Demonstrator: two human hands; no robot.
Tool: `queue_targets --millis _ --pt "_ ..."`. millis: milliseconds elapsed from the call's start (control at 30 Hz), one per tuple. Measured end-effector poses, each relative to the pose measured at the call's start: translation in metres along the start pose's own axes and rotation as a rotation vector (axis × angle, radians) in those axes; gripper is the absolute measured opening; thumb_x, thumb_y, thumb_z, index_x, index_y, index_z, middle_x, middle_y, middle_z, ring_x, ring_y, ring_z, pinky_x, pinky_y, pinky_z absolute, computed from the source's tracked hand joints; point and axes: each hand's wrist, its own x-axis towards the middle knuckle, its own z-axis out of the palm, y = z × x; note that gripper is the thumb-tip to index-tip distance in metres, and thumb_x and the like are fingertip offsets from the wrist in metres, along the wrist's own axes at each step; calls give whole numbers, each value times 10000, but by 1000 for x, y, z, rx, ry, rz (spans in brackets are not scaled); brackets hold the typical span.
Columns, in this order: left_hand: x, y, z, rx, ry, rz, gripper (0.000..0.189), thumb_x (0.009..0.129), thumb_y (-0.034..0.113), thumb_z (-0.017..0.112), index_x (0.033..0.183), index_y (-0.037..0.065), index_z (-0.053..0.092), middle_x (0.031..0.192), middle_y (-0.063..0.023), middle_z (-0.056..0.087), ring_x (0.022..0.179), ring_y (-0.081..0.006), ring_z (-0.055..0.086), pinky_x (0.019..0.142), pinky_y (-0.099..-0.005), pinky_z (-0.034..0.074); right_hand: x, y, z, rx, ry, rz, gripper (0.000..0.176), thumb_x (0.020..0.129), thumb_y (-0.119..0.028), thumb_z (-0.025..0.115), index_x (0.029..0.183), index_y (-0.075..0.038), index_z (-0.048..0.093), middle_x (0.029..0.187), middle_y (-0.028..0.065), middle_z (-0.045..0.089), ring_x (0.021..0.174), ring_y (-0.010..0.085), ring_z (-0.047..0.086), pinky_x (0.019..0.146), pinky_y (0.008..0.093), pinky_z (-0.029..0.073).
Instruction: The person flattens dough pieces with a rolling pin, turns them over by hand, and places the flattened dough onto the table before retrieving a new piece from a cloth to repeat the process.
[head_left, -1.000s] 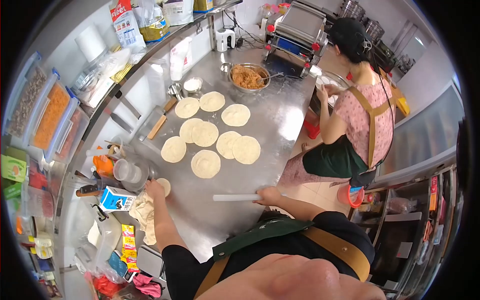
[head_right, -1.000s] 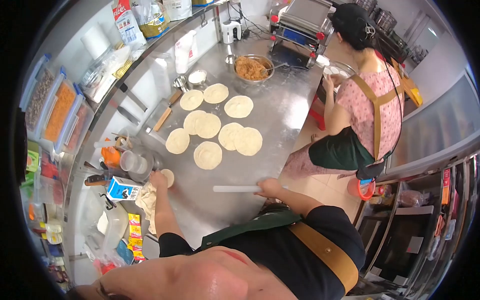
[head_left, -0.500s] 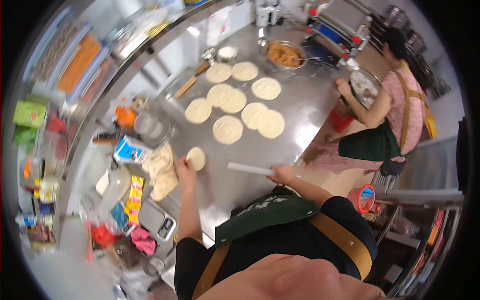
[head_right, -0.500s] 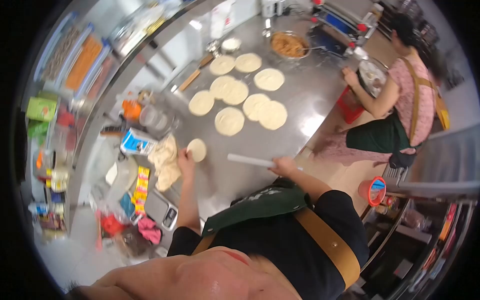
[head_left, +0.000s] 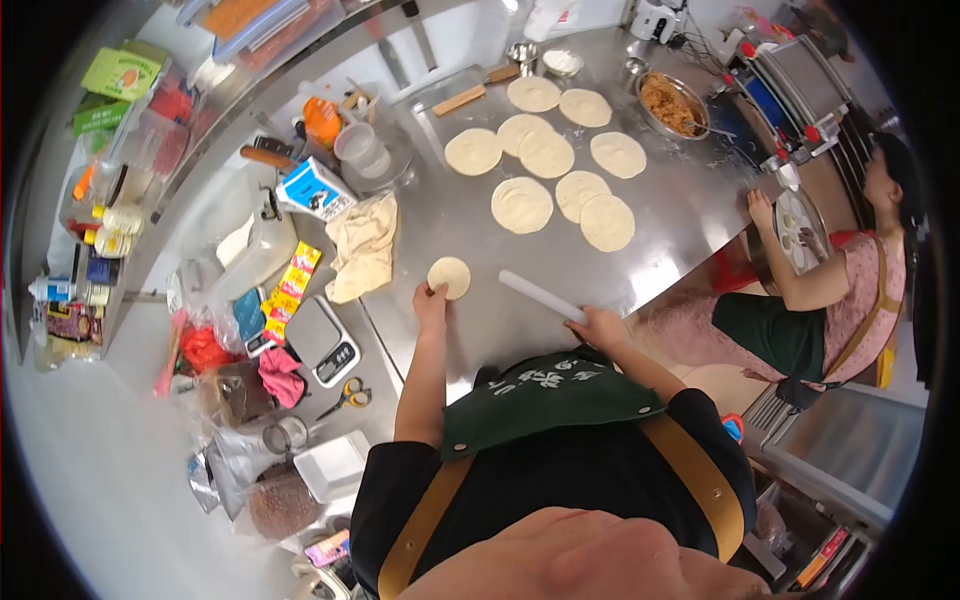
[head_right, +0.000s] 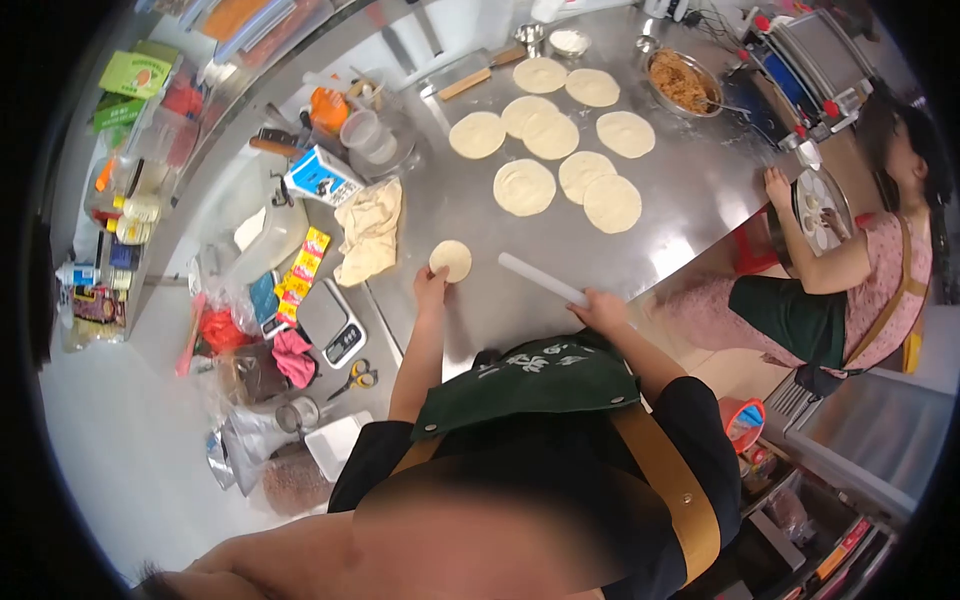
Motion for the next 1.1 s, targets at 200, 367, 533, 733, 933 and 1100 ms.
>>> queue_targets --millis 200,367,533,733,933,1100 --pt "4 -7 -4 4 24 8 206 821 35 657 1008 -40 615 803 -37 599 683 -108 539 598 -256 443 12 -8 1 26 -49 43 608 801 -607 627 1045 -52 662 773 191 678 767 376 665 673 477 515" --pt "-8 -16 -7 -50 57 50 139 848 51 637 961 -26 613 764 -16 588 649 -90 510 582 -249 421 25 -21 3 130 -59 -34 606 820 -565 629 1102 -29 634 839 215 679 819 389 659 719 464 513" --pt "-10 -9 -8 -131 58 17 176 856 100 681 964 -24 616 776 -13 604 668 -80 525 599 -230 433 82 -60 22 301 -177 -104 565 851 -394 649 1246 -16 505 1019 240 646 931 393 635 819 438 496" --pt "-4 16 -10 -58 100 -91 298 811 199 769 953 -29 639 773 -30 636 621 -83 550 531 -223 443 192 -149 56 682 23 -451 698 843 -131 615 1420 60 271 1400 274 378 1321 392 364 1111 431 303" --pt "-1 17 -7 36 179 -104 310 774 253 806 827 -19 668 668 -22 616 546 -81 528 488 -227 429 289 -228 63 444 109 -269 685 799 -84 616 1394 71 312 1271 281 479 1172 426 465 1007 458 398" --pt "2 14 -7 -9 178 -189 273 793 232 797 806 1 651 691 -34 636 561 -80 553 479 -211 430 320 -221 34 359 226 -497 482 822 -93 598 1255 73 468 1162 264 559 1090 395 537 915 467 459"
